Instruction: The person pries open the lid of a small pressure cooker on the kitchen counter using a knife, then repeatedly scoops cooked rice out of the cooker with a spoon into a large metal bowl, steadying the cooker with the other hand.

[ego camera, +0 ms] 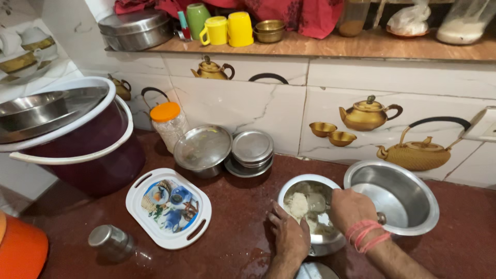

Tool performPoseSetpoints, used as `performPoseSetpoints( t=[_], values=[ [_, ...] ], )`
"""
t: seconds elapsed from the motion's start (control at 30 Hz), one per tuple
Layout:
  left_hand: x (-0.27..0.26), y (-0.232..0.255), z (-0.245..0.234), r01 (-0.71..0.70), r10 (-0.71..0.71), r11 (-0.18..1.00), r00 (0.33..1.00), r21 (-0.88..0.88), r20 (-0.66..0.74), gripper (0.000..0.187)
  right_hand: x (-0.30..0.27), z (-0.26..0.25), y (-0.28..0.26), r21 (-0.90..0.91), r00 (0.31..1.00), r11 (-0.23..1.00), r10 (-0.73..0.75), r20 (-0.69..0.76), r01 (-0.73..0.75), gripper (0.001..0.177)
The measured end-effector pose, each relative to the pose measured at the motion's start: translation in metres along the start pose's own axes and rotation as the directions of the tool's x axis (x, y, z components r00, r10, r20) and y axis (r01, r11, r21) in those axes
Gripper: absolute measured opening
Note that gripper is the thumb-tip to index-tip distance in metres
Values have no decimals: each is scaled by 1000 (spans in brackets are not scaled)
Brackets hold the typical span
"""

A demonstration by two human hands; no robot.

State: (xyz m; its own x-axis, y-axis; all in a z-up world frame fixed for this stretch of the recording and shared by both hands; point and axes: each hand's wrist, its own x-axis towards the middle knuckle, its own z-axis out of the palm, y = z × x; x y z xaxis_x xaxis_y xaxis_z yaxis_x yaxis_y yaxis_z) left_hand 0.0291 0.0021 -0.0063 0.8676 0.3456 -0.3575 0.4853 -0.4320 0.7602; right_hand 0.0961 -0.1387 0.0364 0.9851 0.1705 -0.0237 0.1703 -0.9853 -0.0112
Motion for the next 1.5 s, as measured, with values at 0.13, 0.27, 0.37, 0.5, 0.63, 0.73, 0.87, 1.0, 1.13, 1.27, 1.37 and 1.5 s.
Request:
performPoseSetpoints(
  t=[0.13,0.27,0.37,0.5,0.63,0.73,0.87,1.0,1.13,1.27,1.37,1.5],
  values=[
    [2,1,2,18,-19,999,999,28,30,102,11,-5,3,69,993,996,45,105,-53,20],
    [3,-6,5,-47,48,998,998,35,-31,104,8,3,0,98,991,993,52,124,-64,21],
    [8,-9,7,-28,28,998,1000,52,-1,104,9,9,-6,101,990,993,51,133,-65,21],
    [6,-8,8,-44,47,995,999,84,-27,104,12,12,-9,105,987,992,51,150,-67,20],
    [1,1,-1,13,-16,997,999,74,40,104,13,10,-11,179,980,977,80,183,-114,23],
    [-4,9,-7,50,-56,994,997,95,58,103,10,7,-17,223,974,964,98,202,-144,24],
    [-9,13,-9,52,-57,996,997,74,57,103,1,-2,-21,244,965,956,100,244,-161,29],
    [-4,7,-8,17,-22,997,997,74,70,105,-5,-9,-22,256,980,954,119,159,-157,21],
    [-1,-2,-2,-58,54,985,998,163,32,102,-10,-3,-21,198,991,977,51,125,-75,20],
    [7,-1,-2,-27,24,993,999,116,23,105,-1,4,-25,258,993,964,30,112,-59,20],
    [2,-4,2,-35,35,991,999,127,0,107,-1,13,-19,348,975,926,74,211,-145,23],
    [-1,1,-1,-57,58,990,998,132,-5,109,2,18,-7,430,947,866,133,292,-255,26]
  ],
)
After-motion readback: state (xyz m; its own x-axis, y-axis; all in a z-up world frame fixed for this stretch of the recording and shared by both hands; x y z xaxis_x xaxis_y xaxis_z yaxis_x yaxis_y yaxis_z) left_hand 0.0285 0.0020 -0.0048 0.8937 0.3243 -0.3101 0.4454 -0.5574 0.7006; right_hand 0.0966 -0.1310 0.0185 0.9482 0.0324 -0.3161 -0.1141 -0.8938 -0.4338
